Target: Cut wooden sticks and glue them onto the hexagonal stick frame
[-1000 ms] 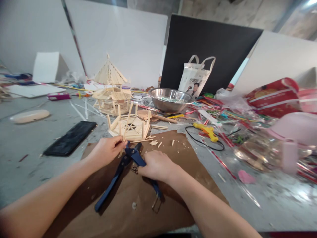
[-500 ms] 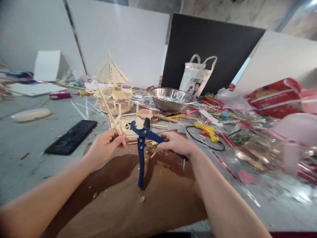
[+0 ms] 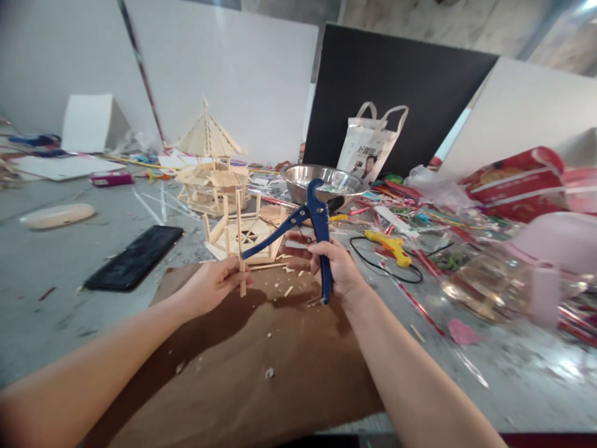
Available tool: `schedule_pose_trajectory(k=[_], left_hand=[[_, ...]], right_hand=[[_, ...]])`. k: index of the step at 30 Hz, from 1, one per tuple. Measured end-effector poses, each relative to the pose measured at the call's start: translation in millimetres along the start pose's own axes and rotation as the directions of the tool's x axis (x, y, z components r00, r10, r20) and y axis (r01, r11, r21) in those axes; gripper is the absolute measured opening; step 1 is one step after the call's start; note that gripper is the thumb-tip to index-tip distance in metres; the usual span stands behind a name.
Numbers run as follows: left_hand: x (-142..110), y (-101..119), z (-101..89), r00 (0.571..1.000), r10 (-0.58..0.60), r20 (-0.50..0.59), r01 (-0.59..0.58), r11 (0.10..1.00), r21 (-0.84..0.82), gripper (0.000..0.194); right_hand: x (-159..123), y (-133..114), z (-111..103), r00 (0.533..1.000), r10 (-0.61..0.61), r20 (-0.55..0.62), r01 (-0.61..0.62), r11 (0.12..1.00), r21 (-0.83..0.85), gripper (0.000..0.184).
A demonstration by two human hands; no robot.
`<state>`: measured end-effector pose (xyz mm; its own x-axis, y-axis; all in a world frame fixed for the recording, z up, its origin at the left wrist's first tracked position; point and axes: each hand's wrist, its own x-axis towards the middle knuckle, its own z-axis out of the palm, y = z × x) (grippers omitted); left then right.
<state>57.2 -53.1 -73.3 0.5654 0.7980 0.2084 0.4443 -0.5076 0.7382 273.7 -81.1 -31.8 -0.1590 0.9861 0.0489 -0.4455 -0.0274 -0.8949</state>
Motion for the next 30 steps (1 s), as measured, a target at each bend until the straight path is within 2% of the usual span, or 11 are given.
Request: schedule_pose_trajectory(k=[3,6,9,13,16,20,26,30], left_hand=[[-1,1,1.3,1.0,-0.02,-0.015,0.019,0.998,-0.057,0.014],[-2,3,2.0,0.999,-0.024,-0.026,0.023,0.999,-0.046,0.014],[-2,2,3.1,0.997,-0.033,-0.07,0.029,0.998,-0.055,0.016],[-2,-2,5.1,0.981,-0.078,-0.177,0.043,0.98,-0.194,0.022],[-2,-4,6.9,0.989,-0.072,-0.131,0.04,0.972,-0.23,0.022],[-2,-1,5.9,0.998,-0.014,-0.061,0.003,0.984,-0.18,0.021],[-3,4,-4.2,0.983,-0.042,-0.178,0.045,0.999,0.013,0.022],[-1,2,-4.0,0.996,-0.033,-0.086,0.035,0.999,0.031,0.021]], right_hand=[[-1,1,2,0.996,-0.09,0.008,0.09,0.996,0.0,0.015],[-2,0,3,0.991,-0.135,0.016,0.135,0.99,-0.03,0.017],[-3,0,5,0.99,-0.132,0.039,0.134,0.99,-0.051,0.026],[-4,1,6,0.991,-0.099,0.094,0.105,0.992,-0.063,0.032],[-4,4,6,0.989,-0.101,0.107,0.11,0.99,-0.083,0.038],[-5,9,8,0.991,-0.085,0.106,0.1,0.984,-0.146,0.051],[-8,5,11,0.983,-0.143,0.114,0.163,0.969,-0.184,0.05],[-9,7,10,0.986,-0.079,0.148,0.11,0.971,-0.214,0.048]])
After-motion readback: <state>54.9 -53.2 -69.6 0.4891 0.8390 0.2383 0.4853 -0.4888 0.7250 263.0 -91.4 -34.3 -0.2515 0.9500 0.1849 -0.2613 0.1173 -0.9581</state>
